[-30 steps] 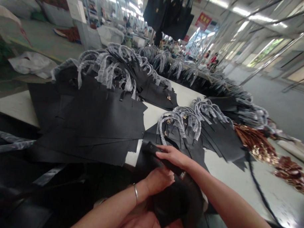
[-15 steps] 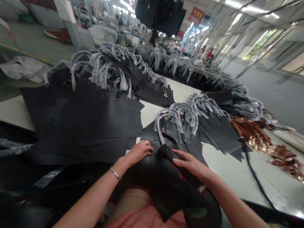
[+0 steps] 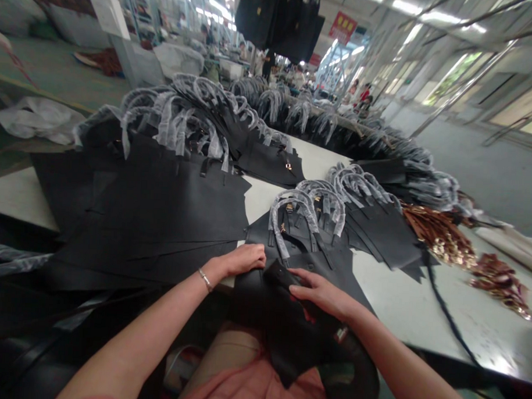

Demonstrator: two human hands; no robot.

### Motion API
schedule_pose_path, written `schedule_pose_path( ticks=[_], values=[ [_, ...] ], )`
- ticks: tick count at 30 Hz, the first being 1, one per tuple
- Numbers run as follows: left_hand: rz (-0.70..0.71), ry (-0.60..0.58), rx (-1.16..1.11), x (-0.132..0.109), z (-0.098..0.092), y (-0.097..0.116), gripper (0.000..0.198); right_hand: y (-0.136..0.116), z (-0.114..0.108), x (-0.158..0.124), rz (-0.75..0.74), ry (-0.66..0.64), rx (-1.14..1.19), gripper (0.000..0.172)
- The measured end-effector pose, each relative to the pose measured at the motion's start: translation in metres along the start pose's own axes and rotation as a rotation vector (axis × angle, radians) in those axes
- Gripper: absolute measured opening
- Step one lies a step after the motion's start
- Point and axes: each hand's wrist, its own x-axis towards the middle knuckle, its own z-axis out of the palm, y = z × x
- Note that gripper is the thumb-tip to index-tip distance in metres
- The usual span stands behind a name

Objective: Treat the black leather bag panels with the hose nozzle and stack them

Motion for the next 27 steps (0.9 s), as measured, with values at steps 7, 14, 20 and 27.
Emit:
schedule_pose_path(
  ticks=[7, 14, 20, 27],
  values=[
    [-0.187, 0.245, -0.258, -0.008, -0.001, -0.011, 0.024, 0.002, 0.002, 0.001, -0.001, 0.004, -0.045, 0.067],
    [0.051, 0.013, -0.03, -0.009, -0.006, -0.001, 0.009, -0.003, 0.001, 0.002, 0.014, -0.003, -0.011, 0.069],
    [0.071, -0.039, -0.014, 0.001, -0.005, -0.008, 0.015, -0.002, 0.001, 0.002, -0.001, -0.012, -0.03, 0.062],
    [-0.066, 0.032, -0.14, 0.0, -0.002, -0.008, 0.021, -0.003, 0.002, 0.002, 0.016, 0.005, 0.001, 0.076]
  ],
)
